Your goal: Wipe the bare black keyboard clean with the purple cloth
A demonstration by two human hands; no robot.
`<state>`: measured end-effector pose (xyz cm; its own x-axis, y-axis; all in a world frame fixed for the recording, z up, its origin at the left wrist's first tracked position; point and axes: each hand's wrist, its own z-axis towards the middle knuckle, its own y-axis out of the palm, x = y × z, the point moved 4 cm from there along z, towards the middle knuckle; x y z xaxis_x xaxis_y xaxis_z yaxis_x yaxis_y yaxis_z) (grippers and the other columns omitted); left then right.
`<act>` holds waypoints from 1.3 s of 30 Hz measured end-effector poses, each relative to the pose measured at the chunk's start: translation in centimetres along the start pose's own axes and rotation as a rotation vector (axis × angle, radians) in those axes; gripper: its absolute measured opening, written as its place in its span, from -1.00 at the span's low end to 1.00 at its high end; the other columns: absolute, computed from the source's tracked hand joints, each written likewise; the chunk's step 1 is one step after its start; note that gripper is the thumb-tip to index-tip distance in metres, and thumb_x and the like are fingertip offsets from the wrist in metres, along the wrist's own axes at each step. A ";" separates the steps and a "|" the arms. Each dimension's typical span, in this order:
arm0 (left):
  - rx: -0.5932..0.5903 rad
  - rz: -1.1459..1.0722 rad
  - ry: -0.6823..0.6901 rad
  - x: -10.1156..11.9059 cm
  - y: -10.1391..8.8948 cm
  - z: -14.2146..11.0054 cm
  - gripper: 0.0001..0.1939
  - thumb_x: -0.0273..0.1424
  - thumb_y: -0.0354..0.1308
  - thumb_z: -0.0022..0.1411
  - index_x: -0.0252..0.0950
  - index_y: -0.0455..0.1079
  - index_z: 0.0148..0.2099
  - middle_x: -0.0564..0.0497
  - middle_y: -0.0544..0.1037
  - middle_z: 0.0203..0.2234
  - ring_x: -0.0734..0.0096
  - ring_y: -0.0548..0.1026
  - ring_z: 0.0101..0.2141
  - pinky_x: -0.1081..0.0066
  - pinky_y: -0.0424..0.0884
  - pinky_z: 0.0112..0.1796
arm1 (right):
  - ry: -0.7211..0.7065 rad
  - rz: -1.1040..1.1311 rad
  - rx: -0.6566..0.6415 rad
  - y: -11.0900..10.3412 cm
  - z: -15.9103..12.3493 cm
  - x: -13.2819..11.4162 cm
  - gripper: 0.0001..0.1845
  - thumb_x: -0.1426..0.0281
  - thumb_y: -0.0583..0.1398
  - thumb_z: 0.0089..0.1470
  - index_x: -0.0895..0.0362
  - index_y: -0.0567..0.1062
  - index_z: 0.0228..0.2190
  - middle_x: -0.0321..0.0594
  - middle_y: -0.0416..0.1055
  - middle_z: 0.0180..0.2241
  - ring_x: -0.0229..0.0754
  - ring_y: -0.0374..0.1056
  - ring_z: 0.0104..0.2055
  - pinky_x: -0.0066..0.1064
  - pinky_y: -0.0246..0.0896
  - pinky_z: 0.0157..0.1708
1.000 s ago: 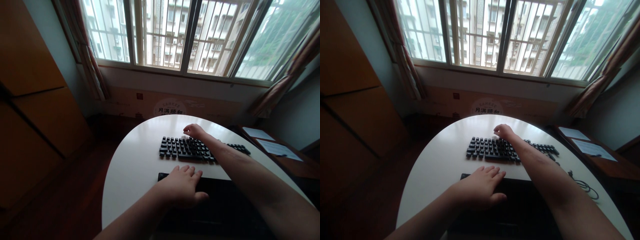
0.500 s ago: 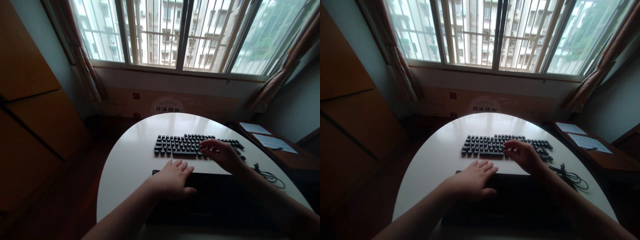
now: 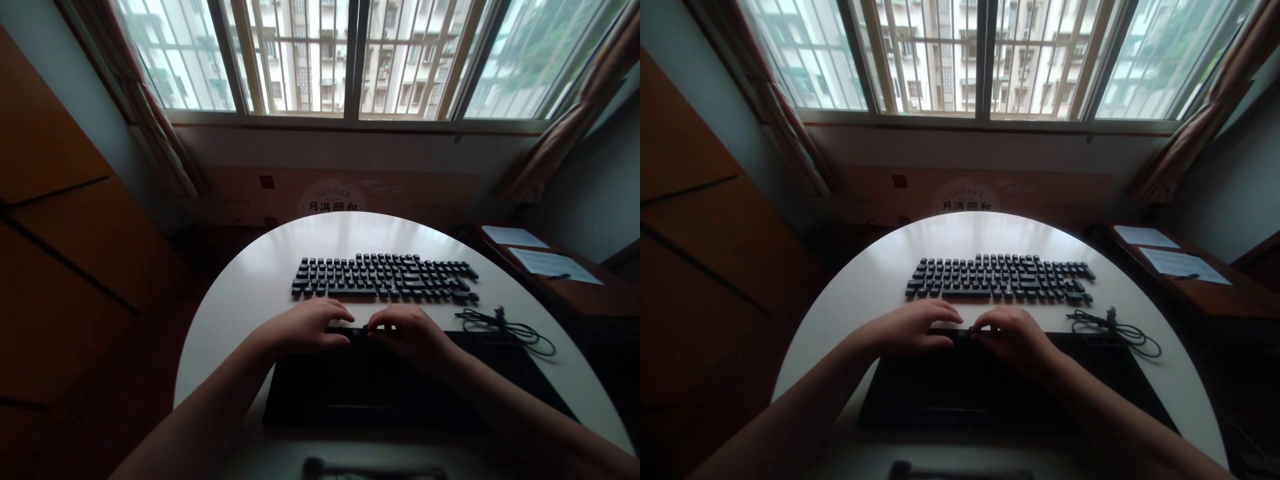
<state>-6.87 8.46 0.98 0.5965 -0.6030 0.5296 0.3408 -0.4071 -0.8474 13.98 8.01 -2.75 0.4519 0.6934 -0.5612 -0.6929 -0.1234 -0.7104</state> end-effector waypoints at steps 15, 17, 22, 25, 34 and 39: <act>0.066 0.022 0.018 0.8 0.8 0.8 -0.76 -0.39 0.25 0.26 -0.25 0.58 -0.02 -0.04 0.64 -0.14 0.27 0.56 -0.13 0.38 0.40 -0.07 | -0.114 -0.194 -0.029 0.4 0.2 -1.3 -0.93 0.39 0.28 0.19 0.00 0.60 -0.33 -0.23 0.60 -0.37 -0.12 0.46 -0.36 -0.33 0.31 -0.33; 0.084 0.040 0.009 1.1 1.0 0.9 -0.76 -0.39 0.26 0.25 -0.24 0.59 -0.03 -0.04 0.64 -0.14 0.25 0.56 -0.13 0.37 0.40 -0.08 | -0.127 -0.218 -0.038 0.4 0.2 -1.5 -0.92 0.38 0.27 0.21 0.00 0.60 -0.32 -0.23 0.61 -0.35 -0.12 0.46 -0.35 -0.33 0.31 -0.32; 0.121 0.069 -0.023 1.4 1.8 1.3 -0.77 -0.41 0.30 0.19 -0.20 0.60 -0.07 -0.01 0.66 -0.18 0.23 0.58 -0.16 0.35 0.41 -0.11 | -0.136 -0.219 -0.004 0.1 0.1 -1.7 -0.91 0.46 0.27 0.18 0.06 0.61 -0.33 -0.25 0.58 -0.40 -0.16 0.44 -0.38 -0.38 0.25 -0.35; 0.161 0.084 -0.049 1.4 2.2 1.5 -0.78 -0.38 0.31 0.18 -0.21 0.61 -0.10 -0.01 0.67 -0.20 0.21 0.59 -0.18 0.33 0.42 -0.12 | -0.141 -0.206 0.018 0.1 0.1 -1.6 -0.92 0.47 0.28 0.17 0.08 0.60 -0.33 -0.26 0.58 -0.40 -0.17 0.44 -0.38 -0.39 0.24 -0.35; 0.195 0.133 -0.058 1.5 2.5 1.5 -0.79 -0.37 0.29 0.21 -0.19 0.62 -0.10 0.00 0.68 -0.20 0.18 0.60 -0.18 0.29 0.44 -0.12 | -0.116 -0.168 -0.052 0.2 0.1 -1.6 -0.88 0.49 0.25 0.22 0.07 0.61 -0.29 -0.25 0.61 -0.32 -0.16 0.47 -0.33 -0.40 0.26 -0.31; 0.225 0.125 -0.067 1.4 2.6 1.5 -0.80 -0.36 0.29 0.20 -0.19 0.62 -0.11 0.00 0.68 -0.20 0.20 0.60 -0.18 0.30 0.44 -0.10 | -0.054 -0.107 -0.077 -0.1 0.2 -1.6 -0.86 0.48 0.25 0.20 0.07 0.63 -0.27 -0.22 0.61 -0.24 -0.13 0.49 -0.24 -0.35 0.33 -0.19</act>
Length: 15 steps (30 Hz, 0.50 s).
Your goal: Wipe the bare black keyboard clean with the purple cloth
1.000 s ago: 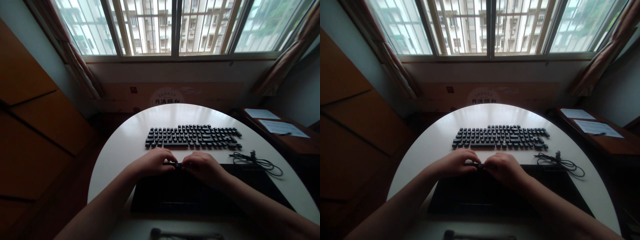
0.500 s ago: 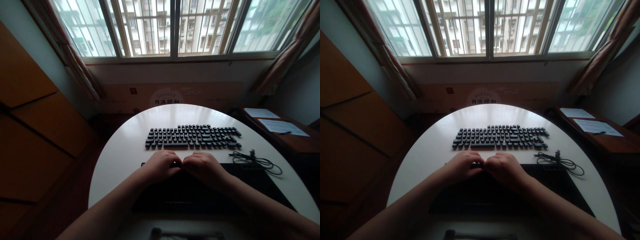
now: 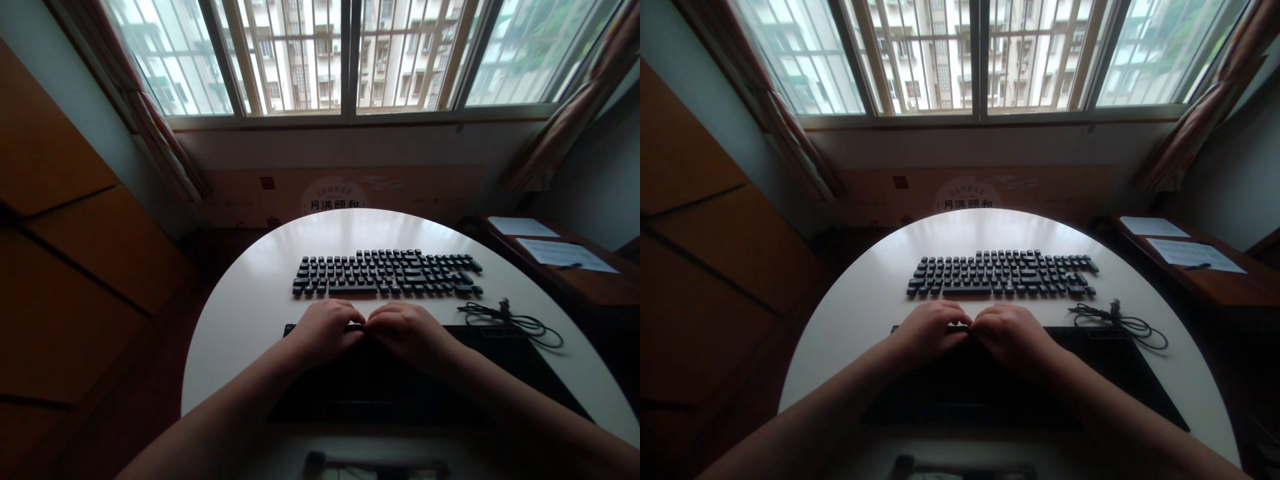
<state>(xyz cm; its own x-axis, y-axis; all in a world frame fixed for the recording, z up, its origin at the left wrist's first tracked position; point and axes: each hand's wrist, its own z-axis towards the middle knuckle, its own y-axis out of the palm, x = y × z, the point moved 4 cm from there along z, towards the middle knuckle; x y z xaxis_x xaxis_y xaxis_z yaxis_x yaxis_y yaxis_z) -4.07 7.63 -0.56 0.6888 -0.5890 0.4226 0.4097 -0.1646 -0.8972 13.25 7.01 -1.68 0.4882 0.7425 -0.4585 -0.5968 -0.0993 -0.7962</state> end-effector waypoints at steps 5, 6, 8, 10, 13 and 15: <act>0.031 -0.015 0.001 0.1 0.1 0.0 -0.83 -0.40 0.28 0.20 -0.17 0.63 -0.15 0.02 0.69 -0.24 0.23 0.60 -0.20 0.32 0.44 -0.11 | 0.053 0.033 -0.058 -0.3 -0.1 -0.1 -0.84 0.39 0.23 0.22 0.06 0.65 -0.25 -0.16 0.57 -0.15 -0.11 0.48 -0.16 -0.30 0.36 -0.11; 0.034 -0.019 -0.004 0.1 0.1 0.0 -0.83 -0.40 0.28 0.20 -0.17 0.63 -0.16 0.02 0.69 -0.24 0.23 0.61 -0.21 0.32 0.45 -0.11 | 0.056 0.018 -0.068 -0.4 -0.1 -0.2 -0.83 0.38 0.23 0.22 0.05 0.66 -0.24 -0.15 0.57 -0.12 -0.09 0.48 -0.14 -0.27 0.36 -0.09; 0.036 -0.026 -0.019 0.2 0.0 0.1 -0.84 -0.40 0.28 0.19 -0.17 0.64 -0.17 0.02 0.69 -0.25 0.24 0.61 -0.22 0.32 0.45 -0.12 | 0.060 -0.020 -0.089 -0.6 0.0 -0.4 -0.82 0.37 0.23 0.22 0.04 0.66 -0.22 -0.14 0.56 -0.08 -0.04 0.47 -0.09 -0.20 0.35 -0.04; 0.033 -0.030 -0.033 0.3 0.0 0.1 -0.86 -0.39 0.29 0.19 -0.19 0.64 -0.19 0.02 0.68 -0.26 0.25 0.61 -0.23 0.33 0.45 -0.13 | 0.063 -0.053 -0.111 -0.6 0.2 -0.5 -0.81 0.37 0.22 0.23 0.04 0.67 -0.23 -0.13 0.56 -0.07 0.00 0.47 -0.06 -0.14 0.35 -0.01; 0.023 -0.031 -0.040 0.3 0.0 0.2 -0.87 -0.37 0.29 0.20 -0.20 0.64 -0.20 0.01 0.68 -0.27 0.25 0.60 -0.23 0.34 0.45 -0.15 | 0.077 -0.071 -0.119 -0.6 0.4 -0.5 -0.81 0.35 0.22 0.23 0.06 0.68 -0.28 -0.10 0.56 -0.04 0.04 0.47 -0.04 -0.10 0.36 0.00; 0.018 -0.029 -0.036 0.3 0.0 0.2 -0.87 -0.35 0.28 0.21 -0.21 0.64 -0.20 0.01 0.68 -0.27 0.25 0.60 -0.23 0.35 0.45 -0.17 | 0.080 -0.072 -0.102 -0.5 0.4 -0.4 -0.80 0.36 0.22 0.23 0.08 0.68 -0.29 -0.09 0.56 -0.03 0.04 0.48 -0.03 -0.10 0.36 0.01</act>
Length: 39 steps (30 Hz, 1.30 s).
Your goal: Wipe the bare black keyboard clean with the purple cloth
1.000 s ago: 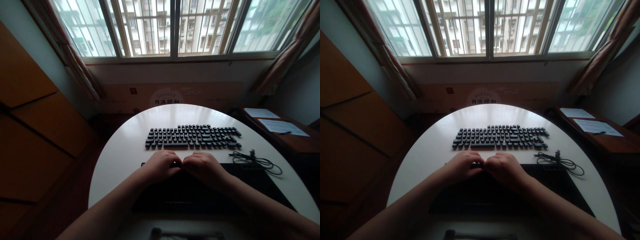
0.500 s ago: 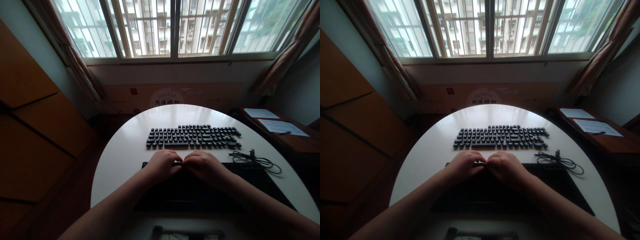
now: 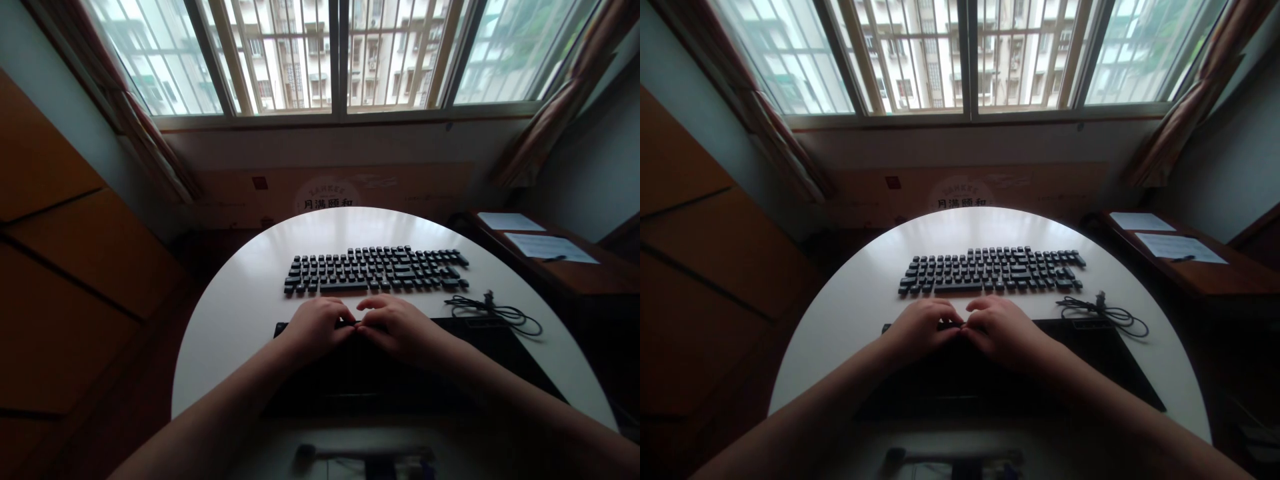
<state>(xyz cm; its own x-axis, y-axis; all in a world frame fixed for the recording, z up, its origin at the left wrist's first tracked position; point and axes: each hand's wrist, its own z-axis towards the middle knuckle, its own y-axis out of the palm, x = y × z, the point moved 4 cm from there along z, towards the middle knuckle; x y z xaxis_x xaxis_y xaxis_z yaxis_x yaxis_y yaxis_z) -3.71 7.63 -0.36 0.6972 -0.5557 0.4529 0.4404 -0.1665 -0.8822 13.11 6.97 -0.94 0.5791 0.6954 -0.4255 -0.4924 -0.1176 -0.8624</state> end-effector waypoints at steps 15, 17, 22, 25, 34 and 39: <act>-0.044 0.023 0.103 0.3 -1.0 -0.2 -0.83 -0.31 0.24 0.31 -0.17 0.60 -0.08 0.01 0.65 -0.18 0.27 0.58 -0.17 0.34 0.44 -0.12 | 0.049 0.046 0.320 -2.1 -1.0 0.8 -0.77 0.30 0.19 0.28 0.06 0.59 -0.38 -0.18 0.59 -0.27 -0.10 0.48 -0.22 -0.28 0.34 -0.20; -0.051 0.027 0.103 0.4 -1.2 -0.2 -0.84 -0.32 0.23 0.32 -0.16 0.60 -0.09 0.02 0.65 -0.19 0.27 0.58 -0.18 0.34 0.44 -0.14 | 0.065 0.044 0.311 -1.9 -1.0 1.4 -0.78 0.30 0.20 0.28 0.06 0.59 -0.38 -0.18 0.59 -0.28 -0.10 0.47 -0.23 -0.29 0.34 -0.20; -0.054 0.037 0.122 0.7 -1.5 -0.3 -0.85 -0.33 0.22 0.31 -0.19 0.61 -0.16 0.02 0.64 -0.20 0.29 0.58 -0.20 0.35 0.43 -0.16 | 0.086 0.038 0.270 -1.0 -0.8 1.8 -0.78 0.31 0.20 0.27 0.07 0.57 -0.41 -0.19 0.58 -0.33 -0.11 0.46 -0.27 -0.30 0.33 -0.23; -0.061 0.067 0.127 0.8 -1.4 -0.4 -0.85 -0.34 0.21 0.31 -0.20 0.61 -0.17 0.02 0.64 -0.24 0.28 0.58 -0.23 0.35 0.43 -0.19 | 0.066 -0.003 0.284 -1.1 -0.7 1.3 -0.76 0.31 0.19 0.28 0.07 0.57 -0.42 -0.19 0.57 -0.34 -0.10 0.45 -0.27 -0.29 0.32 -0.24; -0.062 0.111 0.146 1.0 -1.6 -0.9 -0.82 -0.33 0.20 0.31 -0.16 0.61 -0.12 0.01 0.63 -0.13 0.25 0.58 -0.18 0.31 0.44 -0.18 | 0.035 -0.192 0.345 -3.5 0.4 2.6 -0.82 0.39 0.19 0.25 0.07 0.63 -0.28 -0.14 0.60 -0.20 -0.05 0.48 -0.12 -0.20 0.36 -0.08; -0.091 0.109 0.143 0.9 -1.7 -1.0 -0.82 -0.32 0.21 0.30 -0.16 0.61 -0.10 0.01 0.63 -0.12 0.23 0.58 -0.19 0.31 0.44 -0.21 | 0.118 -0.262 0.278 -3.8 4.0 5.6 -0.84 0.40 0.24 0.20 0.08 0.65 -0.23 -0.13 0.60 -0.17 0.00 0.48 -0.08 -0.17 0.34 -0.02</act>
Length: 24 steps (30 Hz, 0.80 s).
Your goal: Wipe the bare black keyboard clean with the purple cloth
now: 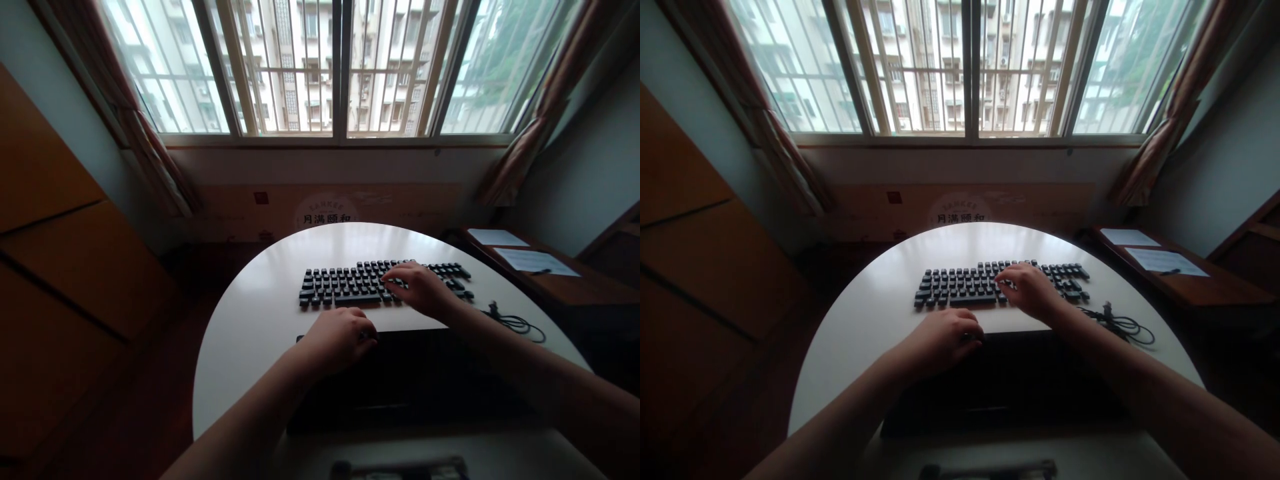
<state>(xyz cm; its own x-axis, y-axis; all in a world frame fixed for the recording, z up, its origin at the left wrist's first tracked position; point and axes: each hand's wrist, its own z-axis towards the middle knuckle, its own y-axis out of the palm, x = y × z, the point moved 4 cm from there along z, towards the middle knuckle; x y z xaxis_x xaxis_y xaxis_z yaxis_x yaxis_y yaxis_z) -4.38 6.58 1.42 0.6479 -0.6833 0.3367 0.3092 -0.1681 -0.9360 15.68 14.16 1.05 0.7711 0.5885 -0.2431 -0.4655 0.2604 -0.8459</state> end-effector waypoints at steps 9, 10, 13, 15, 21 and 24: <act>-0.009 -0.025 0.035 -0.2 0.0 -0.3 -0.78 -0.31 0.21 0.31 -0.16 0.60 -0.05 -0.02 0.64 -0.11 0.23 0.59 -0.21 0.31 0.43 -0.22 | 0.139 -0.207 -0.362 4.2 10.6 4.9 -0.72 0.24 0.22 0.30 0.15 0.52 -0.05 -0.12 0.48 -0.01 -0.08 0.44 -0.03 -0.10 0.39 0.01; -0.005 -0.025 0.036 -0.2 -0.1 -0.3 -0.77 -0.29 0.21 0.31 -0.16 0.60 -0.04 -0.02 0.63 -0.09 0.22 0.58 -0.19 0.30 0.43 -0.22 | 0.147 -0.222 -0.410 4.7 11.3 5.2 -0.70 0.23 0.22 0.31 0.15 0.50 -0.03 -0.12 0.46 0.01 -0.08 0.44 -0.03 -0.11 0.41 -0.01; -0.019 -0.037 0.051 -0.5 -0.3 -0.4 -0.76 -0.26 0.19 0.33 -0.14 0.60 -0.02 0.00 0.63 -0.08 0.20 0.58 -0.16 0.29 0.43 -0.20 | 0.148 -0.257 -0.523 5.9 12.8 5.7 -0.69 0.24 0.21 0.31 0.13 0.48 0.01 -0.10 0.44 0.04 -0.07 0.44 -0.02 -0.12 0.42 -0.02; -0.036 -0.056 0.079 -0.6 -0.3 -0.5 -0.75 -0.25 0.18 0.34 -0.13 0.59 0.00 0.01 0.64 -0.10 0.21 0.58 -0.16 0.31 0.43 -0.22 | 0.143 -0.274 -0.575 6.5 13.3 5.8 -0.69 0.25 0.21 0.31 0.12 0.48 0.02 -0.10 0.43 0.06 -0.07 0.43 -0.01 -0.12 0.42 -0.01; -0.027 -0.090 0.106 -1.0 -0.4 -0.6 -0.74 -0.24 0.18 0.34 -0.12 0.59 0.00 0.00 0.64 -0.10 0.22 0.59 -0.16 0.32 0.43 -0.22 | 0.139 -0.299 -0.674 7.3 13.7 5.8 -0.68 0.24 0.21 0.31 0.13 0.48 0.02 -0.10 0.43 0.06 -0.06 0.43 -0.01 -0.12 0.42 -0.02; -0.020 -0.098 0.126 -1.0 -0.5 -0.6 -0.75 -0.25 0.19 0.34 -0.12 0.59 0.00 0.01 0.64 -0.10 0.22 0.59 -0.14 0.31 0.44 -0.20 | 0.138 -0.303 -0.701 7.7 13.7 5.7 -0.68 0.24 0.22 0.31 0.13 0.48 0.02 -0.11 0.43 0.05 -0.06 0.43 -0.01 -0.12 0.42 -0.02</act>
<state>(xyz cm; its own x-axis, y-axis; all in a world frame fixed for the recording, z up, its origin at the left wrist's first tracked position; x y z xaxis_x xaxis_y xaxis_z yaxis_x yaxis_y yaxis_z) -5.61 6.90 1.44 0.5226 -0.7463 0.4123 0.3521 -0.2515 -0.9015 10.51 30.03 -0.31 0.8892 0.4566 0.0288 0.1228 -0.1776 -0.9764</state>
